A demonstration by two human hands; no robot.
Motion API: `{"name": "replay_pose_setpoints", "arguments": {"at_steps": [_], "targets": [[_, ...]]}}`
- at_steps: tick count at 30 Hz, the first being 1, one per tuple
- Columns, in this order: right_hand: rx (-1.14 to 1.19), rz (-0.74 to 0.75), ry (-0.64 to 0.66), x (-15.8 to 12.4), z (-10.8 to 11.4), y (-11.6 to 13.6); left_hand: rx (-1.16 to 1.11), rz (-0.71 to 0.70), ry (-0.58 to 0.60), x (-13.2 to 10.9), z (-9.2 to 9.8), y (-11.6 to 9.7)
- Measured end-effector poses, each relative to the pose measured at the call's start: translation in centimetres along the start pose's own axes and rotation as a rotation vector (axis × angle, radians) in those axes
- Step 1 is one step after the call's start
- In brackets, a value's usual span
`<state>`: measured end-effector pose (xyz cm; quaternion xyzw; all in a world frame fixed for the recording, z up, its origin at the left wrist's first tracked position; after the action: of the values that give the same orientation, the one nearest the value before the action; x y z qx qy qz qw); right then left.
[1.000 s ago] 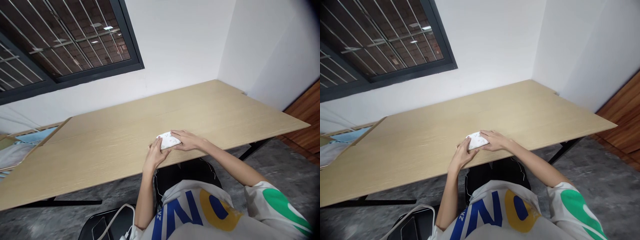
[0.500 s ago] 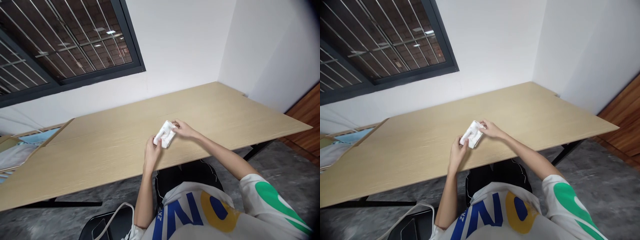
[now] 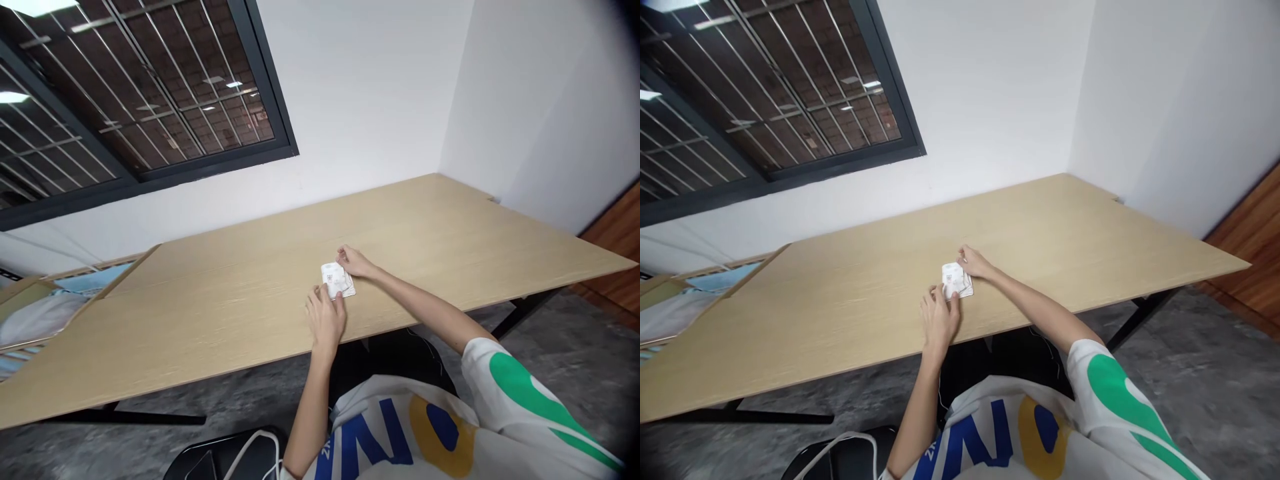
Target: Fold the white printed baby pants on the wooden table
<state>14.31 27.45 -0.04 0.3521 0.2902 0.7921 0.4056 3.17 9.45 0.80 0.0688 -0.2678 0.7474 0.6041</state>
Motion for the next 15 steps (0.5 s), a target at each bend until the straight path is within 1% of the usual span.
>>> {"name": "replay_pose_setpoints", "arguments": {"at_steps": [2, 3, 5, 7, 9, 11, 13, 15], "targets": [[-0.083, 0.13, 0.007, -1.1, -0.1, 2.5, -0.009, -0.09, 0.014, -1.0, -0.5, -1.4], [-0.129, 0.222, 0.045, -1.9, -0.6, 4.1, -0.007, -0.129, 0.033, -1.5, -0.9, -2.1], [-0.186, 0.406, 0.191, -3.8, -2.4, 6.8, 0.024, -0.174, 0.064, -2.3, -1.9, -3.1], [-0.176, 0.515, 0.357, -5.6, -4.4, 8.3, 0.074, -0.178, 0.082, -2.7, -2.6, -3.5], [-0.151, 0.544, 0.481, -6.7, -5.9, 8.4, 0.11, -0.169, 0.084, -2.8, -2.9, -3.5], [-0.154, 0.513, 0.551, -6.9, -6.8, 7.5, 0.123, -0.171, 0.077, -2.8, -2.8, -3.6], [-0.188, 0.47, 0.592, -6.5, -7.2, 6.2, 0.127, -0.181, 0.076, -2.8, -2.6, -3.7], [-0.22, 0.437, 0.59, -5.8, -6.7, 4.9, 0.138, -0.183, 0.085, -2.8, -2.5, -3.7]]}}
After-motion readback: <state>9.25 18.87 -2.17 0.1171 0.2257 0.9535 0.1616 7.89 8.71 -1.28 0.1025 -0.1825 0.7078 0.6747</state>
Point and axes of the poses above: each hand's wrist, its own x-axis towards the middle knuckle, its own z-axis out of the back of the hand, y = z × x, the point moved 9 cm from there along x, towards the middle knuckle, and after that the axes turned 4 degrees about z, right-handed, at the moved point
